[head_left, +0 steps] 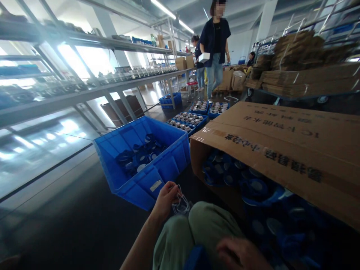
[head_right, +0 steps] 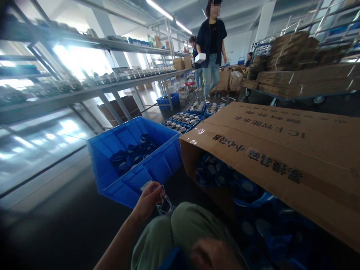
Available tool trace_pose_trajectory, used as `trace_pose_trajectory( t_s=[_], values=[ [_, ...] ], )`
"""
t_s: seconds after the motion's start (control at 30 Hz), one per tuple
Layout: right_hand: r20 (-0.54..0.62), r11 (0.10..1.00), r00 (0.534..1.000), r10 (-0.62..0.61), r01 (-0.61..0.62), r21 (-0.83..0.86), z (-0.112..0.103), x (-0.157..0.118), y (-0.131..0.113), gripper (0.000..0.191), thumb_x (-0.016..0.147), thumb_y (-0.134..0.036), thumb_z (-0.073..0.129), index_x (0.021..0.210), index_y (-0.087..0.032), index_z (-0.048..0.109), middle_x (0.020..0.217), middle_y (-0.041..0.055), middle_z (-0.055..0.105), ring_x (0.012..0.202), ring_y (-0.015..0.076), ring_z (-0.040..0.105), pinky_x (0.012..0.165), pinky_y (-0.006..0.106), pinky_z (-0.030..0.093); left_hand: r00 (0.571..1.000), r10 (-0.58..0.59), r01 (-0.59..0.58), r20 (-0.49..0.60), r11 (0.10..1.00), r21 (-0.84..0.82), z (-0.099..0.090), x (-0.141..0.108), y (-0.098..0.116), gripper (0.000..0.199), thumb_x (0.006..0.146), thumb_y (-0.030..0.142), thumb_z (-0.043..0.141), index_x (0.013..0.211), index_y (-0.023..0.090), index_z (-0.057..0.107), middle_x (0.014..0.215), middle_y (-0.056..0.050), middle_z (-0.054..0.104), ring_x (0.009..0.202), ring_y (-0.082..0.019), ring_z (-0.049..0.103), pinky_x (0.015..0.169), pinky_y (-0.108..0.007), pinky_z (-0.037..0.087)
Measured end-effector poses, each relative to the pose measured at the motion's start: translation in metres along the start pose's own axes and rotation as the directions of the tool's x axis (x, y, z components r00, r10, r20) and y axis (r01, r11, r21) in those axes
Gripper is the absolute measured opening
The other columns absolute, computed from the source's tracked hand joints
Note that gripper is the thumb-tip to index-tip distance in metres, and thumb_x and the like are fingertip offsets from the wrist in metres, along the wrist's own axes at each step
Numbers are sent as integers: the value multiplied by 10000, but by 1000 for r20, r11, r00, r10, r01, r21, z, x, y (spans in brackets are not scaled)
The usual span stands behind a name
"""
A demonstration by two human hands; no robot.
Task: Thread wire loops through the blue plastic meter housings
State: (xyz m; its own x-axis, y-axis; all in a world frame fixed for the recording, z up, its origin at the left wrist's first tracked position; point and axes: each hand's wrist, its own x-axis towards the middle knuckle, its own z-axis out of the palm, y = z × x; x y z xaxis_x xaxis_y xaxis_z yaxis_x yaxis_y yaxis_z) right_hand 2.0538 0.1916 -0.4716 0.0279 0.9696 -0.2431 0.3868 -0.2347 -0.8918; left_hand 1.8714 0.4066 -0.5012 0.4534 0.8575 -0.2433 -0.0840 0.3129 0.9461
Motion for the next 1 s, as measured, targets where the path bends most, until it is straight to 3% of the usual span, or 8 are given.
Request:
trace_pose_trajectory(
  t_s=[0.1,0.17,0.3,0.43,0.67,0.87,0.93,1.0],
  values=[
    [-132,981,975,-181,188,45,-12,74,-8,352,894,-431,509,1120,-193,636,1124,115,651,1050,257,586,955,424,428,1000,13,-12,18,1000,-11,9,-1,6,346,711,437,737,799,193,509,657,14,640,596,-129,599,554,-232,462],
    [-101,968,976,-191,204,145,-8,123,-14,465,814,-445,620,1167,-144,614,1194,149,621,1038,269,587,889,406,456,999,29,-29,23,999,-21,10,1,9,325,721,422,736,802,191,522,684,0,655,621,-140,608,583,-252,477],
    [36,950,985,-171,155,271,10,182,-15,410,749,-511,678,913,-136,701,797,70,715,745,194,648,697,317,490,995,90,-92,-46,995,-36,-5,8,6,294,706,389,764,783,171,581,771,-26,672,707,-148,613,671,-264,487],
    [75,920,994,-74,39,391,17,201,1,491,685,-586,704,808,-110,690,636,37,677,586,147,607,611,290,469,971,138,-157,-194,983,-90,-26,18,-8,324,680,424,771,764,176,579,793,-5,651,728,-123,583,712,-238,466],
    [50,822,992,114,-122,556,28,234,41,507,571,-589,783,743,-133,644,662,22,677,611,136,610,635,284,456,962,66,-122,-267,972,-200,-52,34,-44,361,665,431,754,794,208,500,610,65,507,566,-81,470,555,-189,386],
    [80,671,961,266,-244,700,50,256,75,327,757,-443,721,790,-150,580,671,-34,606,606,96,580,616,246,472,952,-27,0,-305,996,-89,-78,54,-80,333,714,481,669,827,215,504,560,82,439,455,-86,384,450,-203,299],
    [124,618,950,288,-283,733,58,261,83,249,819,-366,676,788,-144,566,659,-45,576,581,84,557,589,229,467,939,-15,20,-343,1000,11,-81,59,-95,318,683,442,700,837,204,556,645,33,531,566,-135,502,523,-243,393],
    [169,576,940,295,-316,753,66,265,88,218,829,-329,666,789,-141,563,671,-42,580,581,79,551,576,216,461,922,30,17,-386,993,118,-79,60,-112,337,631,372,747,884,201,605,882,-42,603,853,-225,581,730,-324,468]
  ],
)
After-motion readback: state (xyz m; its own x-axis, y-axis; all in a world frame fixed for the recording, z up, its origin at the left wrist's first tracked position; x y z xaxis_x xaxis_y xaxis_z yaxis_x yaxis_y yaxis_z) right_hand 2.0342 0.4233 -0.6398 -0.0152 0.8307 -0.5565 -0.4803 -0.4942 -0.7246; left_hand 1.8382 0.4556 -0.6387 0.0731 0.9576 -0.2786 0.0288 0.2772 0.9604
